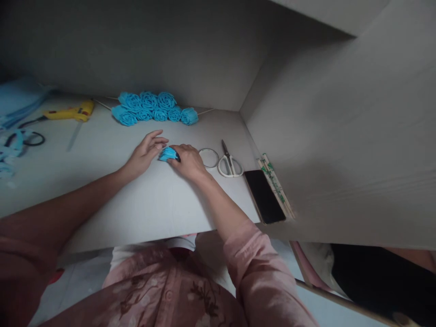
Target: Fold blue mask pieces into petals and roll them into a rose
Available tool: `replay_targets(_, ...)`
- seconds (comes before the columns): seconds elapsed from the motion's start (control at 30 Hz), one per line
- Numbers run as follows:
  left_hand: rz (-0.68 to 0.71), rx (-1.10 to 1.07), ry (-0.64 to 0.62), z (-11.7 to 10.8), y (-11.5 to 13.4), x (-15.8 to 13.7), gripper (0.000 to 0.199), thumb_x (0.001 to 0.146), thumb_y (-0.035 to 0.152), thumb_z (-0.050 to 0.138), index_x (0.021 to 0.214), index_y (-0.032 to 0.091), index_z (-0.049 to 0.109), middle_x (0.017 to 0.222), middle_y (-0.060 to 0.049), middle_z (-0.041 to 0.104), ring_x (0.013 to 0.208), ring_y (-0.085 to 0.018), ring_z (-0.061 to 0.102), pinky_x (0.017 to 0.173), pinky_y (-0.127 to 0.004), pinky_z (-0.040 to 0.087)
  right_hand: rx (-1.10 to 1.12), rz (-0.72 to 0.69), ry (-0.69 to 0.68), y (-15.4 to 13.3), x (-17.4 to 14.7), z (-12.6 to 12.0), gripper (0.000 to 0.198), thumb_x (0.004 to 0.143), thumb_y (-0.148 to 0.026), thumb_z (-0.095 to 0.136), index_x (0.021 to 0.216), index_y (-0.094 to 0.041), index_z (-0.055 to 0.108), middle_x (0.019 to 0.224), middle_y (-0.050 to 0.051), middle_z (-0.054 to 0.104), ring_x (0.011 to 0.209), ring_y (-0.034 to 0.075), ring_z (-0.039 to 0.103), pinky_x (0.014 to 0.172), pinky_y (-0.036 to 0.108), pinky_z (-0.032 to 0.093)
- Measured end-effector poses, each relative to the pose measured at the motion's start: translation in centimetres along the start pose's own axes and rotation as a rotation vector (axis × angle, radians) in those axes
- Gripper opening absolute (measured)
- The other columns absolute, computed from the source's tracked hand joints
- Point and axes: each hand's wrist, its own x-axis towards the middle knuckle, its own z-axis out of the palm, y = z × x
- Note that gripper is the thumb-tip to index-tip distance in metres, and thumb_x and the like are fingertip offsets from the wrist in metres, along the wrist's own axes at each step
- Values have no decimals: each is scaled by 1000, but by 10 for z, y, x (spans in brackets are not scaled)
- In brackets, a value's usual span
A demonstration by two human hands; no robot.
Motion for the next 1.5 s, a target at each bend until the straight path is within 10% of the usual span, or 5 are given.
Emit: replay_targets(1.5,16,67,50,-3,5,0,59,95,57,45,137,17,46,124,-15,63,110,-23,62,100,-40,47,152,90,197,-5,-1,-4,37,91,-37,59,122,-19,63,114,9,70,97,22,64,86,32,46)
